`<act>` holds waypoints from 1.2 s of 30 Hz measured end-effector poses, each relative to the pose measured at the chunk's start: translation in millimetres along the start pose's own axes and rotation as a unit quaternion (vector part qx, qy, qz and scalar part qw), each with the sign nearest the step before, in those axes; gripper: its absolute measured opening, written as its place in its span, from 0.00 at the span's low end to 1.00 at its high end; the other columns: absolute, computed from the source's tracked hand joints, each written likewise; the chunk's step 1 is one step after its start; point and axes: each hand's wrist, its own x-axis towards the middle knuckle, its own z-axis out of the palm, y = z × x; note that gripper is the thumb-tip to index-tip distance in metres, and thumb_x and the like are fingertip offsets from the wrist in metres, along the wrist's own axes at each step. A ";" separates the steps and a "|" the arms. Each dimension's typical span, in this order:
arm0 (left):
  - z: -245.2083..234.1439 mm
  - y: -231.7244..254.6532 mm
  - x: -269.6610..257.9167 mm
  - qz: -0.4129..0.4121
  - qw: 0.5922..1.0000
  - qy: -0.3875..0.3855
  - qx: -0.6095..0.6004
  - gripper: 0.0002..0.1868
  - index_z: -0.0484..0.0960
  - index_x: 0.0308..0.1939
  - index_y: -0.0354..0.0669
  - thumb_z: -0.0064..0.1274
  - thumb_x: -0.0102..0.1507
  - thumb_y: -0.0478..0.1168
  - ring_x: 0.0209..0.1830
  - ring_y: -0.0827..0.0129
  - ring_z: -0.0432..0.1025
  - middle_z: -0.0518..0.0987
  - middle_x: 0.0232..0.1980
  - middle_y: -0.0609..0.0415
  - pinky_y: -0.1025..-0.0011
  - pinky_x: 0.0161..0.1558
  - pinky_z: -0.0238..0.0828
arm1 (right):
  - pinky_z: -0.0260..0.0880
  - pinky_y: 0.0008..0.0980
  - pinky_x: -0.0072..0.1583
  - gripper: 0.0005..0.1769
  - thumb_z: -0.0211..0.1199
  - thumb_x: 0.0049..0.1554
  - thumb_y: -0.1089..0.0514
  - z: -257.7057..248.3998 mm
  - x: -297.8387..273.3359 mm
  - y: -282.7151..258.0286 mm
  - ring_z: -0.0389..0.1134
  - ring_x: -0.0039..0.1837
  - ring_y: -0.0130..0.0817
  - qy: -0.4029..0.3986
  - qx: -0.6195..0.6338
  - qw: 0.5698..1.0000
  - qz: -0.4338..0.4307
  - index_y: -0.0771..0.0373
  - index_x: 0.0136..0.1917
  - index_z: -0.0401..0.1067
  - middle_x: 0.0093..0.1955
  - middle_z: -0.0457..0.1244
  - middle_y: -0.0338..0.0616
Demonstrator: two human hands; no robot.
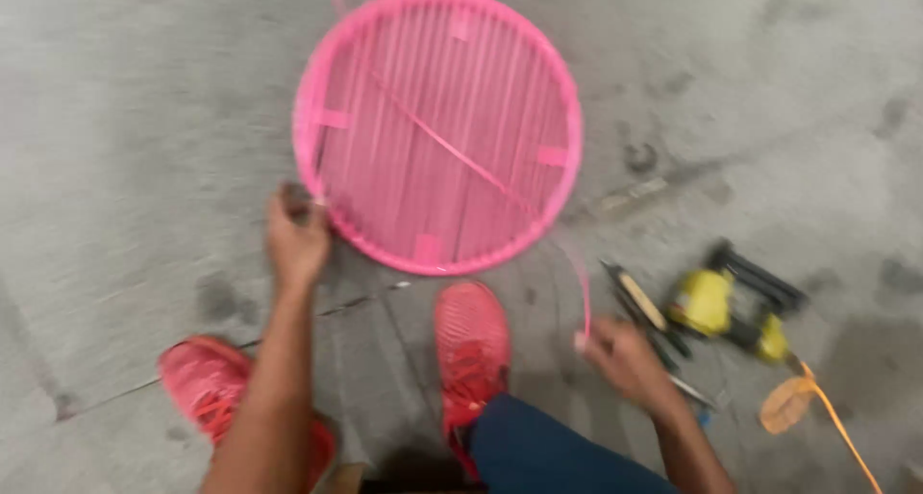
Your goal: Weaving or securing pink plastic cords to a circular chair frame using hands and a staple gun.
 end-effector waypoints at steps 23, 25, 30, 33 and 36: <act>35.3 59.2 -148.7 -0.388 0.828 -0.096 -0.394 0.22 0.66 0.57 0.28 0.54 0.63 0.35 0.47 0.55 0.79 0.80 0.49 0.38 0.62 0.49 0.78 | 0.78 0.37 0.52 0.12 0.53 0.66 0.64 74.9 82.4 18.9 0.74 0.51 0.42 0.302 0.520 0.791 0.109 0.70 0.62 0.66 0.54 0.68 0.56; 43.9 73.9 -152.4 -0.410 0.781 -0.089 -0.464 0.22 0.65 0.58 0.29 0.52 0.63 0.33 0.50 0.55 0.80 0.80 0.51 0.39 0.63 0.53 0.79 | 0.79 0.37 0.52 0.13 0.52 0.65 0.64 80.0 94.9 13.2 0.74 0.51 0.42 0.303 0.526 0.787 0.105 0.70 0.62 0.65 0.54 0.68 0.56; 65.8 61.7 -143.0 -0.495 0.691 -0.042 -0.526 0.17 0.71 0.54 0.42 0.55 0.64 0.40 0.47 0.65 0.73 0.76 0.48 0.51 0.66 0.47 0.71 | 0.77 0.35 0.51 0.12 0.51 0.67 0.64 93.0 100.5 9.8 0.74 0.49 0.41 0.286 0.481 0.825 0.082 0.70 0.62 0.64 0.54 0.68 0.56; 58.0 97.7 -121.2 -0.513 0.670 -0.040 -0.535 0.13 0.76 0.49 0.43 0.57 0.65 0.44 0.39 0.70 0.68 0.73 0.40 0.57 0.69 0.41 0.66 | 0.77 0.34 0.50 0.12 0.52 0.66 0.65 94.0 98.0 -0.2 0.74 0.48 0.40 0.275 0.459 0.840 0.091 0.71 0.62 0.64 0.53 0.68 0.57; 57.1 120.7 -106.1 -0.521 0.682 -0.060 -0.510 0.13 0.78 0.48 0.45 0.56 0.65 0.48 0.35 0.73 0.64 0.71 0.35 0.59 0.70 0.39 0.64 | 0.77 0.35 0.51 0.13 0.53 0.64 0.67 96.2 108.5 -13.3 0.73 0.50 0.40 0.255 0.521 0.808 0.104 0.70 0.63 0.64 0.55 0.67 0.53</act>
